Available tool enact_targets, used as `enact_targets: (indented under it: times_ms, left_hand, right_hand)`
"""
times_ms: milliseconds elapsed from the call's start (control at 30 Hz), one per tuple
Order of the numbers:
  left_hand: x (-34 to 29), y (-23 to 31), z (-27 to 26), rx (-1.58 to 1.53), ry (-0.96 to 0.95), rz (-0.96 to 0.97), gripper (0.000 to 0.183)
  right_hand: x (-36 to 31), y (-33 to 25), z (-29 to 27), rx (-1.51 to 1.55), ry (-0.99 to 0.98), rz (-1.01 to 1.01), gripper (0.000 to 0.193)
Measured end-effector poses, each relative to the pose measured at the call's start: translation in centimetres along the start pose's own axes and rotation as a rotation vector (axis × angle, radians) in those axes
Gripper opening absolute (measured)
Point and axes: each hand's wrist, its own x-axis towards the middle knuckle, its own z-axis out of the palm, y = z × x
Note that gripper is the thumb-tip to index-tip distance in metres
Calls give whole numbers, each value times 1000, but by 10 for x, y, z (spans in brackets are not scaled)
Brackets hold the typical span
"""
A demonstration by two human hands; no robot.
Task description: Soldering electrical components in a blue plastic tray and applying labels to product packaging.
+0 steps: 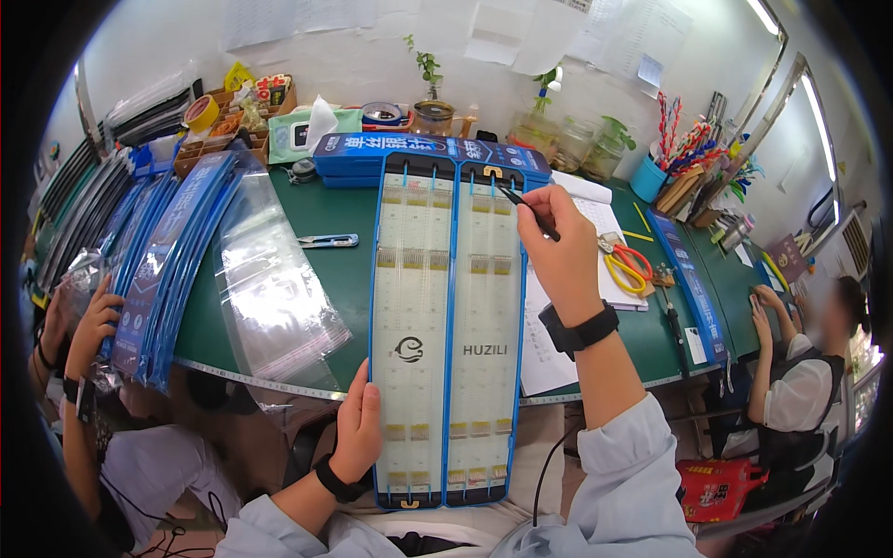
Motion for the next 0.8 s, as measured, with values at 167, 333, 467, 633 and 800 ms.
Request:
enact_targets:
  times_ms: [167,333,467,633,800]
  left_hand:
    - [0,1,0,-23,-25,2,47]
    - [0,1,0,-26,-17,1,47]
    - [0,0,-1,-23,-20,6,47]
    - [1,-1,1,-31,-8,42,46]
    - [0,-2,2,-53,-10,22,46]
  right_hand:
    - [4,1,6,-78,-30,-6,10]
    - [-20,-15,-2,-151,-136,13,8]
    - [-65,-33,-16,-191,-220,19,9]
    - [-119,-62,-37,-244,-369,-1,8]
    - [-121,-77,-60,-172,-469,132,8]
